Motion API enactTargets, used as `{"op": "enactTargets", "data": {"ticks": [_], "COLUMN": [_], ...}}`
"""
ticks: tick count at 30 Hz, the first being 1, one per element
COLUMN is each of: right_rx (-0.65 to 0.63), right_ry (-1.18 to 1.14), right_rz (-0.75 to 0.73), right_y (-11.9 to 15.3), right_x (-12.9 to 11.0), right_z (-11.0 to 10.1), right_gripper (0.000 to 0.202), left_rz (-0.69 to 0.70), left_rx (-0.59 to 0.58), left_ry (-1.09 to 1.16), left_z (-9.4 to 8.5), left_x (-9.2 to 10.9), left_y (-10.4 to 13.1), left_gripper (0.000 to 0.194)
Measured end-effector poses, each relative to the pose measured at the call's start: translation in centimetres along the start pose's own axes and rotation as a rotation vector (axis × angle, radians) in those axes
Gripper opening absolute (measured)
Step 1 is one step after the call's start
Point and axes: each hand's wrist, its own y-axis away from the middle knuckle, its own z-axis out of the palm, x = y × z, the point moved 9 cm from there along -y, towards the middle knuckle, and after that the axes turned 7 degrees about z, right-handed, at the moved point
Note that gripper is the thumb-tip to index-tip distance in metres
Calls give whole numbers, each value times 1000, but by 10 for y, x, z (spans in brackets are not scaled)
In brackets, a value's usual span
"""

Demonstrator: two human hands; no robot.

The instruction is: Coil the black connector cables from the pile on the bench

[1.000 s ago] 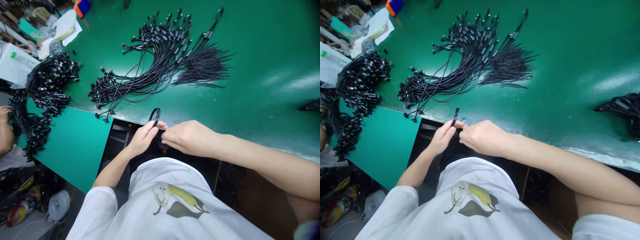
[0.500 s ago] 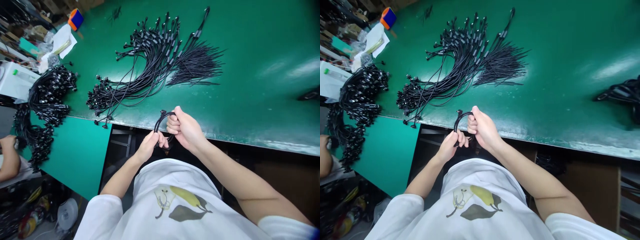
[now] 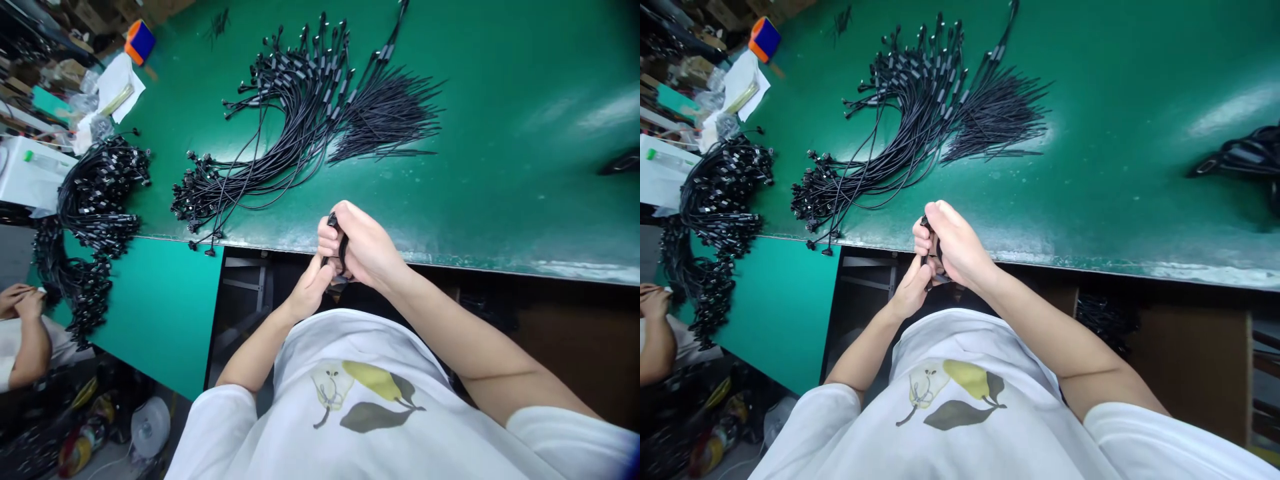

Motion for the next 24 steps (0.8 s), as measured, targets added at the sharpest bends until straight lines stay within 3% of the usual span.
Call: {"op": "enactTargets", "data": {"ticks": [3,7,11,19,24], "right_rx": [10,-49,-29,-99,-105], "right_ry": [-54,-49,-93,-67,-99], "right_rz": [5,74,97,154,199], "right_y": [-8,-9,-9,-13,-12], "right_x": [3,9,9,13,-6], "right_z": [-3,-1,-2,-9,-11], "right_gripper": [46,38,38,50,48], "left_rz": [-106,-266,-283,-367,-336], "left_rx": [13,-141,-194,-172,-265], "left_ry": [188,291,246,239,408], "left_z": [9,26,30,44,50], "left_x": [-3,0,4,-18,-1], "left_y": [1,3,2,2,4], "left_gripper": [69,73,71,78,69]}}
